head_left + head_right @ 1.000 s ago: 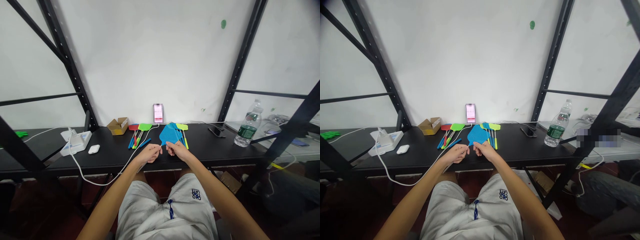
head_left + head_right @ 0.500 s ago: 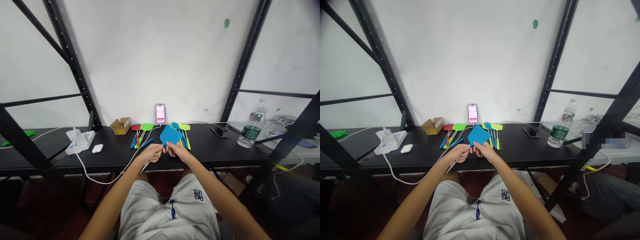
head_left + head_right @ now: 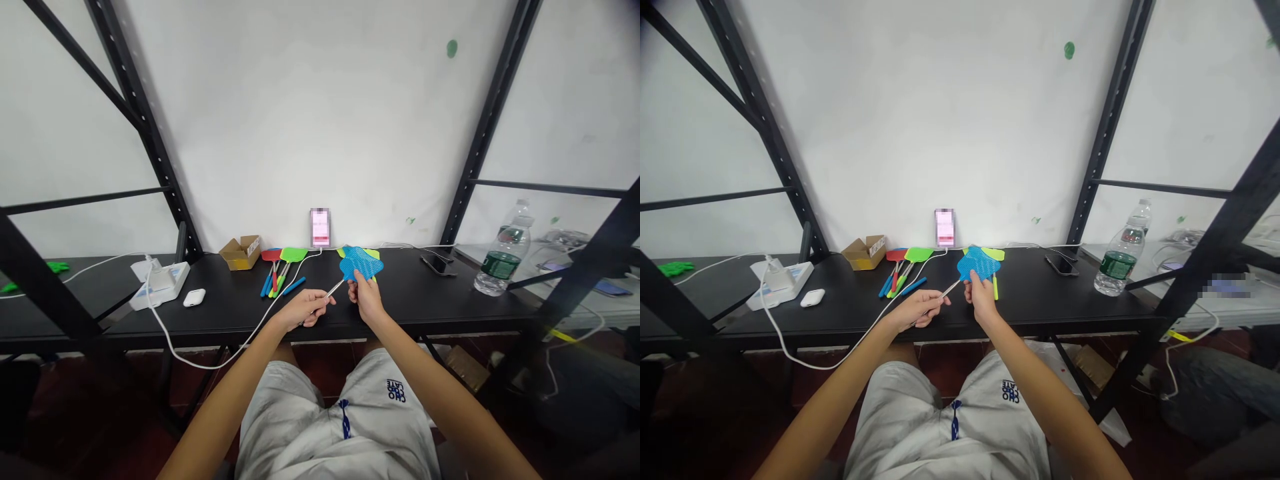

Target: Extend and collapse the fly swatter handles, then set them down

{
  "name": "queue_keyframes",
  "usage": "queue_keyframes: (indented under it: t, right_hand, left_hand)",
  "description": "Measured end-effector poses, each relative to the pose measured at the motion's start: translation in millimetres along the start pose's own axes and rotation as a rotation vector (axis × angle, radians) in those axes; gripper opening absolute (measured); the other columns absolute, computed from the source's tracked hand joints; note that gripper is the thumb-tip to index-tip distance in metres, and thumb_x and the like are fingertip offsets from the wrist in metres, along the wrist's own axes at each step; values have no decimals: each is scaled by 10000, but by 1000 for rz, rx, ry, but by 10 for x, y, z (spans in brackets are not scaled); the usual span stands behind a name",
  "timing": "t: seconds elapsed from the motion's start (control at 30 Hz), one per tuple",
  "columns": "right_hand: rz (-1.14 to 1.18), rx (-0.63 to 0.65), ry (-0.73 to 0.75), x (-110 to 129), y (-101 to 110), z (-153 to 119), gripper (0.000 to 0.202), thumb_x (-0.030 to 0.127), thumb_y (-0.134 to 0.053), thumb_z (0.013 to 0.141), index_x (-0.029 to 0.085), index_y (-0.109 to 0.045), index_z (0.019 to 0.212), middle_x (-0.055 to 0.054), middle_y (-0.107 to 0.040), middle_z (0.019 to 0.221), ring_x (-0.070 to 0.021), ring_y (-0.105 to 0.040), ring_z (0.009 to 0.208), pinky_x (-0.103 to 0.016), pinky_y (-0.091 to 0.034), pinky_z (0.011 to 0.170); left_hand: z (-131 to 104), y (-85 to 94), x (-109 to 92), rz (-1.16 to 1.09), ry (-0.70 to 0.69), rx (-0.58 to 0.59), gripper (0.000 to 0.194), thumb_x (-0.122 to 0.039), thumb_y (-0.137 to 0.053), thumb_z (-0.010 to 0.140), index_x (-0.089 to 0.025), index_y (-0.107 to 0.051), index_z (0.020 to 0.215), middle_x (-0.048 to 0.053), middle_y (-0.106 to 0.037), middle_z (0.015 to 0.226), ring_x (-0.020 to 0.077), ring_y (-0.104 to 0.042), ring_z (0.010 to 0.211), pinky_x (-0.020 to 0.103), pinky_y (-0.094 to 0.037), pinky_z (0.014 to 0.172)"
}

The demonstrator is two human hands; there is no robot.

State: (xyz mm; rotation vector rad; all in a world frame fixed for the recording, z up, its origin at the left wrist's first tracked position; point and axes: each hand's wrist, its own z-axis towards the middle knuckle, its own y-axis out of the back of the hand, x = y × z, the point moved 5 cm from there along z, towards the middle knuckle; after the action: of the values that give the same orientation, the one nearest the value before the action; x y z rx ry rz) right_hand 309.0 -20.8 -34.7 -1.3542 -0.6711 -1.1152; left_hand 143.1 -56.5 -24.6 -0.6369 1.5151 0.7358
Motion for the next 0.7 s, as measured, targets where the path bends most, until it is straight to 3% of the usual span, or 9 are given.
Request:
queue_keyframes:
  t: [0.33,0.7]
  right_hand:
    - [-46,169,4,5,-74,-42,338,500,-662,740,167,-608,745,8,-561,559,-79,-448,402,-217,-249,382]
    - [-73,187,-26,-42,-66,-21,331,488,-630,752,170,-574,681,26,-514,476,-83,-436,390,-216,-274,388]
  left_hand:
    - [-7,-18,-10,8,11,7,387,-483,-582,848,-137,-583,1021,-79,-409,588,6,-197,348,171,-144,334]
    - [5,-9,11,33,-6,-9,382,-484,-573,851,-141,-587,1017,-82,-407,571,7,-194,336,169,-146,328]
